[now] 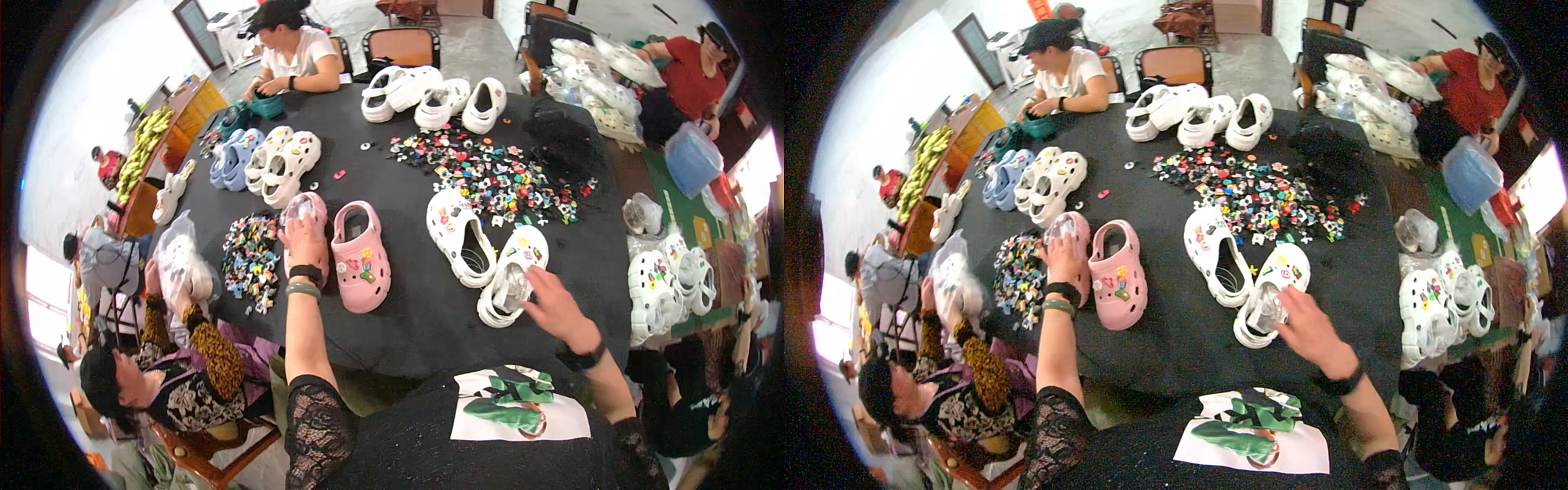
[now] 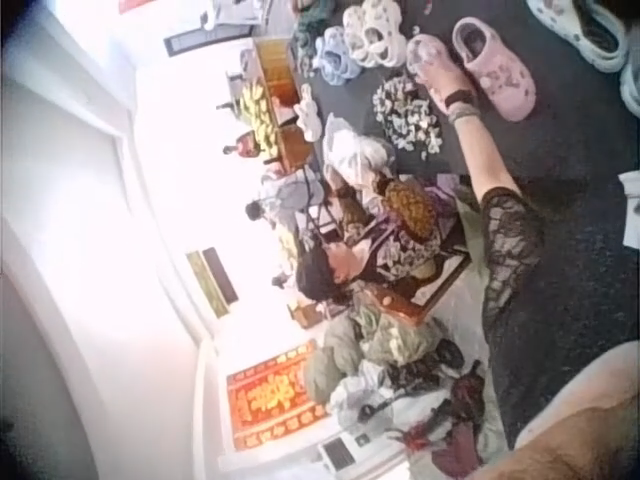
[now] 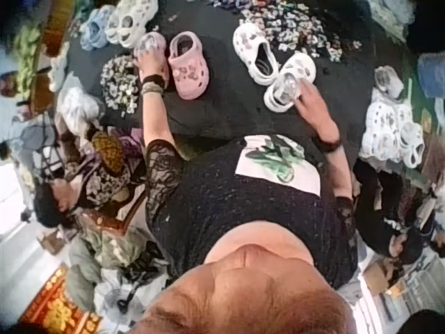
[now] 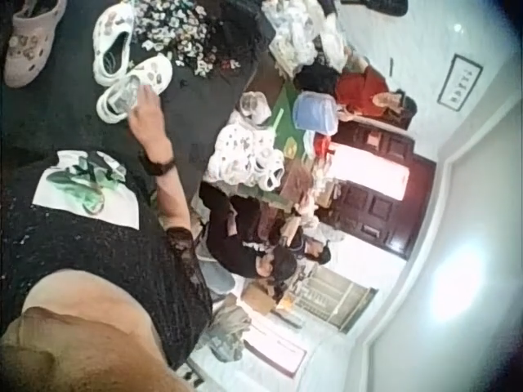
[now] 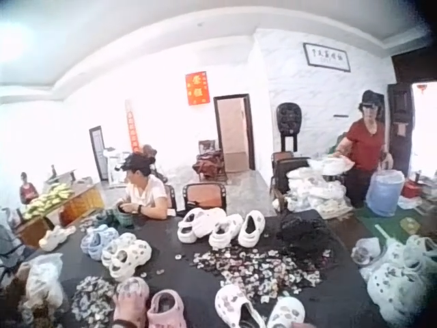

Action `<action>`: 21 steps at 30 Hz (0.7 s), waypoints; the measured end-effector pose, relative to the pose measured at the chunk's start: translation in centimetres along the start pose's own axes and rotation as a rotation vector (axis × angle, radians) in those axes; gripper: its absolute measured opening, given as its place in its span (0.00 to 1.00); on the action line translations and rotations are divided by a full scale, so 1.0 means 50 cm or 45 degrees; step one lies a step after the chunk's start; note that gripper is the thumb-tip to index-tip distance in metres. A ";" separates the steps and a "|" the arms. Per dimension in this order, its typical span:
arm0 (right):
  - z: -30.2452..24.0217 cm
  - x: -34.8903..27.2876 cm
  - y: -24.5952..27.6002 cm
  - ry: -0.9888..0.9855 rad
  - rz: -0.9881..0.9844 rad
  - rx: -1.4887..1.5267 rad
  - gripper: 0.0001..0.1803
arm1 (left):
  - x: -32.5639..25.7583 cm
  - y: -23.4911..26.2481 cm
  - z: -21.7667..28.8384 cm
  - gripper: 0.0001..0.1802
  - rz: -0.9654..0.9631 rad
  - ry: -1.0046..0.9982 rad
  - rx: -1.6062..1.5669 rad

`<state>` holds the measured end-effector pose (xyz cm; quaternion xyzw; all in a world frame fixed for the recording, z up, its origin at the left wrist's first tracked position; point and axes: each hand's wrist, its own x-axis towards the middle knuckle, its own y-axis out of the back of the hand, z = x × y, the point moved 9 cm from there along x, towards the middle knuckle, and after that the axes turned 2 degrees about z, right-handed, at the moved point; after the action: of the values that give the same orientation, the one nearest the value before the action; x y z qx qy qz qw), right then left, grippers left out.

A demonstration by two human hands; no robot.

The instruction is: The recorder and other workers attach decorative charms to shoes and pack them into plastic bags at a communal work table.

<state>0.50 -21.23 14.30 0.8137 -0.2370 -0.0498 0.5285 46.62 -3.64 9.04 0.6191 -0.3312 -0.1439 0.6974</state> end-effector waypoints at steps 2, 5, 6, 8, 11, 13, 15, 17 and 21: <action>-0.042 0.059 -0.050 0.066 -0.049 -0.068 0.35 | 0.016 0.001 0.014 0.13 -0.053 -0.120 -0.035; -0.055 0.095 -0.107 0.057 -0.176 -0.411 0.41 | 0.012 0.007 0.043 0.06 -0.231 -0.264 -0.460; -0.061 0.099 -0.113 0.108 -0.163 -0.500 0.40 | -0.005 0.000 0.058 0.11 -0.335 -0.303 -0.497; -0.064 0.103 -0.124 0.141 -0.154 -0.474 0.39 | -0.047 0.000 0.092 0.20 -0.450 -0.452 -0.493; -0.053 0.121 -0.145 0.108 -0.169 -0.482 0.33 | -0.094 0.013 0.144 0.30 -0.505 -0.547 -0.552; -0.030 0.144 -0.155 -0.010 -0.166 -0.453 0.28 | -0.113 0.046 0.175 0.31 -0.363 -0.628 -0.325; -0.011 0.146 -0.168 -0.048 -0.255 -0.499 0.25 | -0.146 0.117 0.218 0.26 0.070 -0.594 -0.002; -0.022 0.140 -0.145 0.042 -0.086 -0.149 0.25 | -0.183 0.180 0.278 0.22 0.360 -0.550 -0.167; 0.012 0.049 -0.046 -0.062 0.370 -0.293 0.33 | -0.243 0.134 0.476 0.19 -0.251 -0.743 -1.256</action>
<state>3.21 -22.06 12.41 0.7036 -0.3575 -0.0192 0.6138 20.99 -13.21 12.33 0.1838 -0.3443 -0.5102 0.7664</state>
